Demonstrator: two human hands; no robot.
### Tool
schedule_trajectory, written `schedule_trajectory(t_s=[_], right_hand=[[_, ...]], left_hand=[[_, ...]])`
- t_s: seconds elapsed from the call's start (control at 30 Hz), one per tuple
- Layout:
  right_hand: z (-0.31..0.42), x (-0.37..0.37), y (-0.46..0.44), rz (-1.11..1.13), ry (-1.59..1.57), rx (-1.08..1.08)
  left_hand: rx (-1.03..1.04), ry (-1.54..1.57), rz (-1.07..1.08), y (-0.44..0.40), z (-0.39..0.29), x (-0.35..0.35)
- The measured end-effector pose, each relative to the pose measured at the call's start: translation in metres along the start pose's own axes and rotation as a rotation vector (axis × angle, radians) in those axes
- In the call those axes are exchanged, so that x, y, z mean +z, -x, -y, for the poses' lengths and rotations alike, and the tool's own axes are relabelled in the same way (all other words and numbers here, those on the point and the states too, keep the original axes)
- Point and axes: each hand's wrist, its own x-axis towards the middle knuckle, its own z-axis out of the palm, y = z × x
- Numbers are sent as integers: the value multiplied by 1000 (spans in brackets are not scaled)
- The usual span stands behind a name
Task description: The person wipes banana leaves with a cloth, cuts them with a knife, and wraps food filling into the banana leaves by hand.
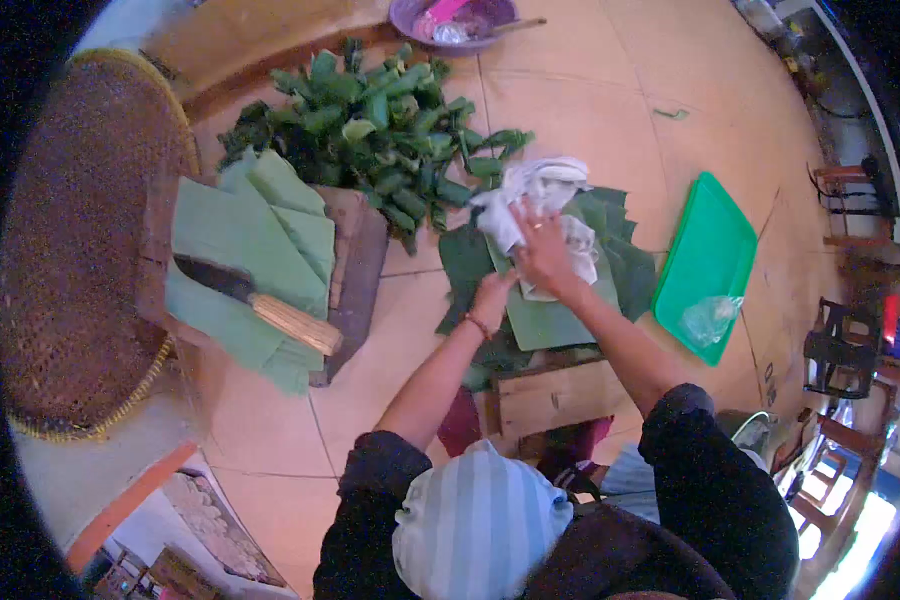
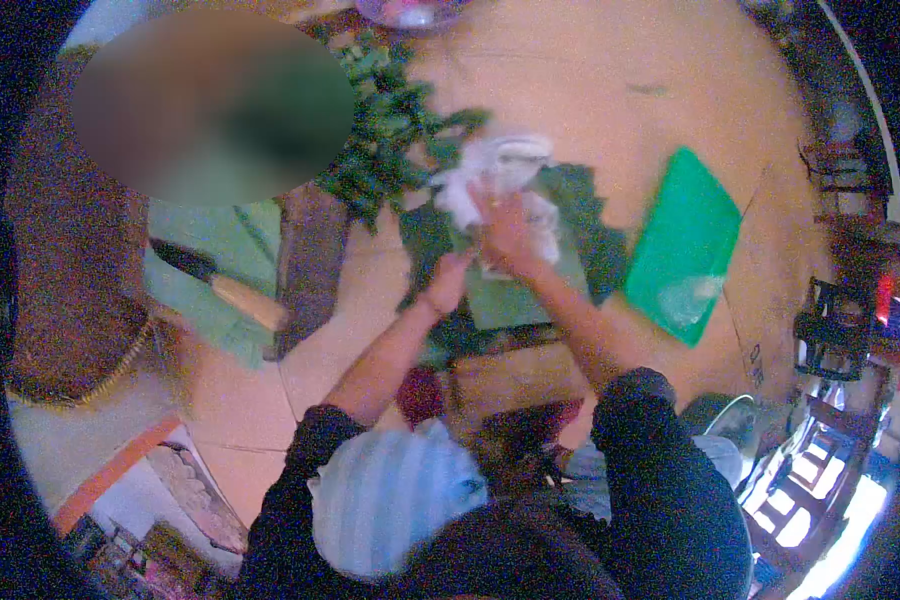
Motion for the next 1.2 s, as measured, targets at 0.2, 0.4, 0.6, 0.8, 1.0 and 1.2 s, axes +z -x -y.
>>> schedule_trajectory(t_s=[0.2,0.4,0.6,0.8,1.0,1.2], right_hand=[[-33,-1,5,94,129,26],[-106,-35,-24,208,291,397],[-112,-88,56,-351,-132,384],[14,-105,165,-104,-1490,1112],[84,-175,132,-374,-1719,634],[67,-275,118,-503,-1159,358]], left_hand=[[114,-133,-118,1,19,2],[113,-133,-119,-2,22,-6],[242,199,-95,76,-40,15],[323,359,21,99,-41,17],[596,-159,-31,195,-116,75],[504,411,607,261,-227,73]])
